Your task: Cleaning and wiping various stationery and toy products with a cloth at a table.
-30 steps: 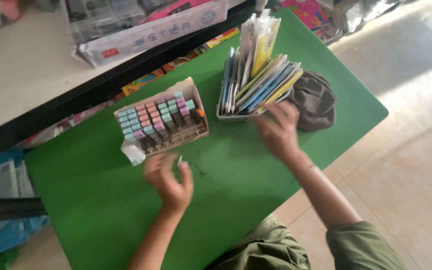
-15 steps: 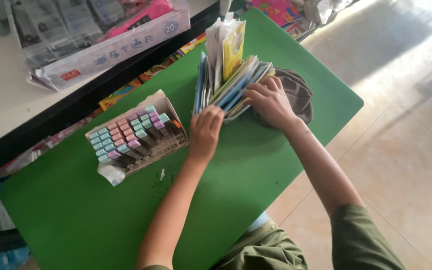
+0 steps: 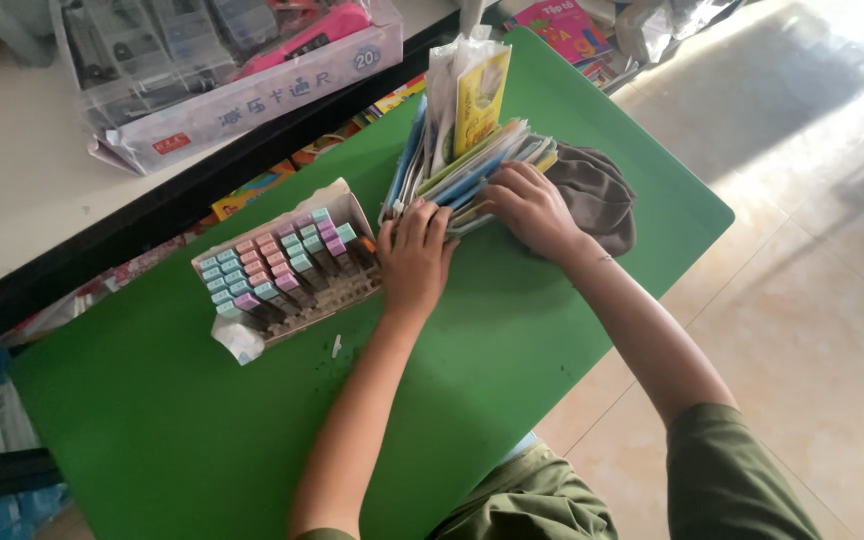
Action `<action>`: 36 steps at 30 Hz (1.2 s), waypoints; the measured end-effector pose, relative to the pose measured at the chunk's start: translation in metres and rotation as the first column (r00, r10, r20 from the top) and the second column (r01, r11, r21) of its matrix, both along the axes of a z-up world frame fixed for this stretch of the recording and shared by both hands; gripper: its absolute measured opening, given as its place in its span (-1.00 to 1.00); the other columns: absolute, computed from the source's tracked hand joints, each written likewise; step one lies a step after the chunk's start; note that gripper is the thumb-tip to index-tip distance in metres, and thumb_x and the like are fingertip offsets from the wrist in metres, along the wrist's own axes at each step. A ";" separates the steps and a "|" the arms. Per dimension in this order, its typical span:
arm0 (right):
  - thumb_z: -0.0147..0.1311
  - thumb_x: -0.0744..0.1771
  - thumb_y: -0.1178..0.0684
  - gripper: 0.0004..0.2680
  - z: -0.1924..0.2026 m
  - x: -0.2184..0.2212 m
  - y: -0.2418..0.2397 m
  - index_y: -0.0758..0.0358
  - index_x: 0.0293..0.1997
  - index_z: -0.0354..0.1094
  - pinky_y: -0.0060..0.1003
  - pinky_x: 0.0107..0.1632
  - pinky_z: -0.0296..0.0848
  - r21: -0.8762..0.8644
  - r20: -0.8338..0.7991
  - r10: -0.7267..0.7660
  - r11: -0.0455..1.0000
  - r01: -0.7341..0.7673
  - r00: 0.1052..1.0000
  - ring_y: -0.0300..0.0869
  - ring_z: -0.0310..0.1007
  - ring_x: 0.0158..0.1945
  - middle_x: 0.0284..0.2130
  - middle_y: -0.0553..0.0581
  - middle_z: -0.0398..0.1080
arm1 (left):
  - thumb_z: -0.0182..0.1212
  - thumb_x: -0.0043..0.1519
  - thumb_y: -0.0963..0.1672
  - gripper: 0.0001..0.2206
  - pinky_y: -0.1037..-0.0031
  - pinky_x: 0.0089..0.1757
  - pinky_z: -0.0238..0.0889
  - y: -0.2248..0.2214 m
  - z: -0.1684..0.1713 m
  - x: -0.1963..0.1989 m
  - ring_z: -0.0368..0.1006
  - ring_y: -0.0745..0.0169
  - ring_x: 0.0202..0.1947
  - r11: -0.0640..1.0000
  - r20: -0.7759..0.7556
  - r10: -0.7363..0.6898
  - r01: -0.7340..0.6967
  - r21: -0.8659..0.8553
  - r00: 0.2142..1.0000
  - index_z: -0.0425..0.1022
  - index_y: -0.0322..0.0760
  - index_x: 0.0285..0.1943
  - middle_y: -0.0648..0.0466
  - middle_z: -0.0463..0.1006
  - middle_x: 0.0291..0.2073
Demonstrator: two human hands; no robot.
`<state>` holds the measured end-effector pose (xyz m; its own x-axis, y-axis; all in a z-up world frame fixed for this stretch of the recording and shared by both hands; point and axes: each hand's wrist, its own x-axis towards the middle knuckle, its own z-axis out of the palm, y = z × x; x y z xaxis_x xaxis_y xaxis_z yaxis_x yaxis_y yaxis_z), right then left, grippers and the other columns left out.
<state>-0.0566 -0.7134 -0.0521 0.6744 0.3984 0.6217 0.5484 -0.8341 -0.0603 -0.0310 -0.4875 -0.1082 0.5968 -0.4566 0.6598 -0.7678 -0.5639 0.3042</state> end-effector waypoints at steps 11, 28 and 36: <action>0.15 0.32 0.32 -0.86 -0.038 0.013 -0.030 0.31 -0.09 0.34 0.04 0.27 0.43 0.307 0.151 -0.053 0.952 0.005 0.987 0.14 0.44 0.11 -0.13 0.19 0.37 | 0.29 0.23 0.01 -0.36 0.05 0.25 -0.10 -0.001 -0.005 0.005 0.16 0.00 0.40 0.998 -0.108 0.021 -0.013 0.067 0.994 0.16 -0.15 0.48 -0.05 0.30 0.29; 0.09 0.40 0.15 -0.93 -0.010 -0.061 0.011 0.25 -0.06 0.37 -0.13 0.16 0.42 0.626 -0.179 -0.200 0.732 0.269 0.963 -0.08 0.42 0.06 -0.08 0.17 0.40 | 0.17 0.39 -0.08 -0.59 0.42 0.04 0.35 0.032 -0.011 -0.057 0.48 0.24 0.05 0.615 -0.568 -0.730 0.003 -0.789 0.380 0.33 -0.42 0.36 -0.11 0.57 0.09; 0.40 0.18 -0.27 -0.33 -0.019 -0.071 -0.022 0.21 0.39 0.25 0.24 0.18 0.30 0.023 -0.295 -0.622 0.754 0.656 0.725 0.39 0.17 0.27 0.33 0.48 0.13 | 0.09 0.41 0.03 -0.66 0.17 -0.20 0.42 0.084 -0.013 -0.068 0.60 -0.17 -0.15 0.997 -0.834 -0.013 0.074 0.034 0.551 0.50 -0.29 0.13 -0.17 0.68 -0.21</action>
<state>-0.1275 -0.7357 -0.0715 0.8801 -0.2498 0.4039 -0.1623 -0.9575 -0.2386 -0.0988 -0.4036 -0.1212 0.8436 -0.5156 -0.1501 -0.2121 -0.5767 0.7889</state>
